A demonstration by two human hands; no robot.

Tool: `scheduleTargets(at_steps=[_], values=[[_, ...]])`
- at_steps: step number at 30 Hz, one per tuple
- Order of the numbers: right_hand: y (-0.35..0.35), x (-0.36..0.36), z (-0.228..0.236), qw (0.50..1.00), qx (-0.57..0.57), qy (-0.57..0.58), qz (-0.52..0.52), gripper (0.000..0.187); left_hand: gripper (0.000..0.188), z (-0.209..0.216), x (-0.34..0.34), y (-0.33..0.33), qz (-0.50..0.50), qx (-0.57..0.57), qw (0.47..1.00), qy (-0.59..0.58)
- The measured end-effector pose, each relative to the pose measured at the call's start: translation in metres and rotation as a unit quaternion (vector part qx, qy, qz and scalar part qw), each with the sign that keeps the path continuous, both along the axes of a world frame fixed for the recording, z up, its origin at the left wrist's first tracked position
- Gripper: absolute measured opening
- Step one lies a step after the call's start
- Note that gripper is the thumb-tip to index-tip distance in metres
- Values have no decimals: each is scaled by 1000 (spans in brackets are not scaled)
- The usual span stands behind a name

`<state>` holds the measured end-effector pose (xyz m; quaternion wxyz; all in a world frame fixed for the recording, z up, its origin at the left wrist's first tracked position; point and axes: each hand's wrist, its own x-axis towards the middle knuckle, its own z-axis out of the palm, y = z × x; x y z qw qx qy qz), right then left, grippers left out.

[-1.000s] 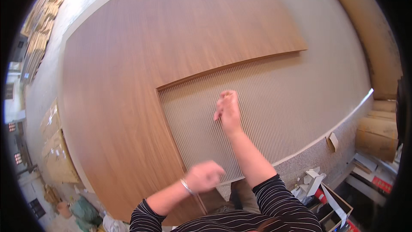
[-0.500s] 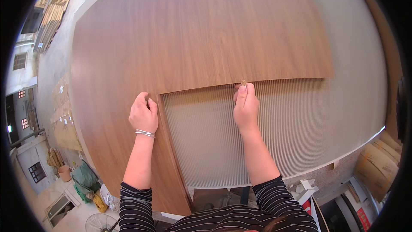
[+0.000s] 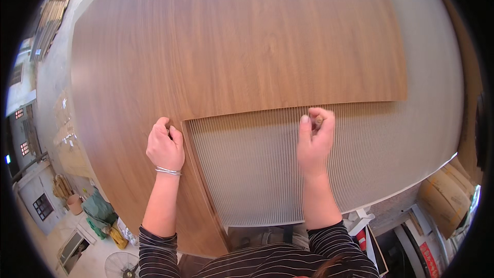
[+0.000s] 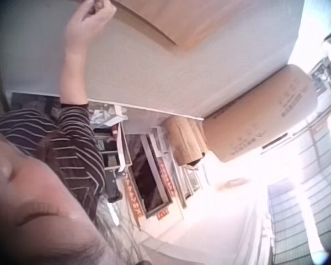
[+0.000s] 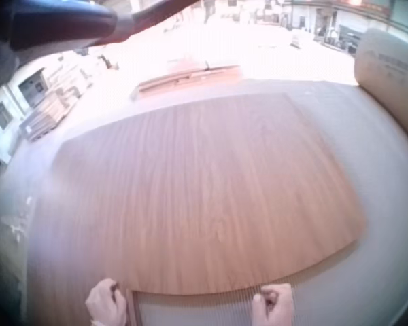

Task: The person picks up a small cylindrical marker from a container and uses it to draw lines along the edges of a large wooden panel resting on a ribbed mat. They reposition the panel and continue marking along different edges.

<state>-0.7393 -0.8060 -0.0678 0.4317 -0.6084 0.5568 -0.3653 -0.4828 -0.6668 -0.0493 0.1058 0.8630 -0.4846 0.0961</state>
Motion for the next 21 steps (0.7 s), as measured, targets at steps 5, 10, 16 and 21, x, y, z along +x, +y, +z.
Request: scheduleTargets(at_steps=[5,10,16,21], values=[[-37,-6,30,981,2,136,140,10,21,0,1,0,5,2,1000,14],[-38,-1,34,979,40,154,125,11,22,-2,5,3,-6,-13,1000,18],[-14,-3,25,974,220,-9,60,21,20,0,3,4,8,-5,999,40],[-3,7,19,968,235,-64,56,28,21,0,5,5,-3,-24,999,41]])
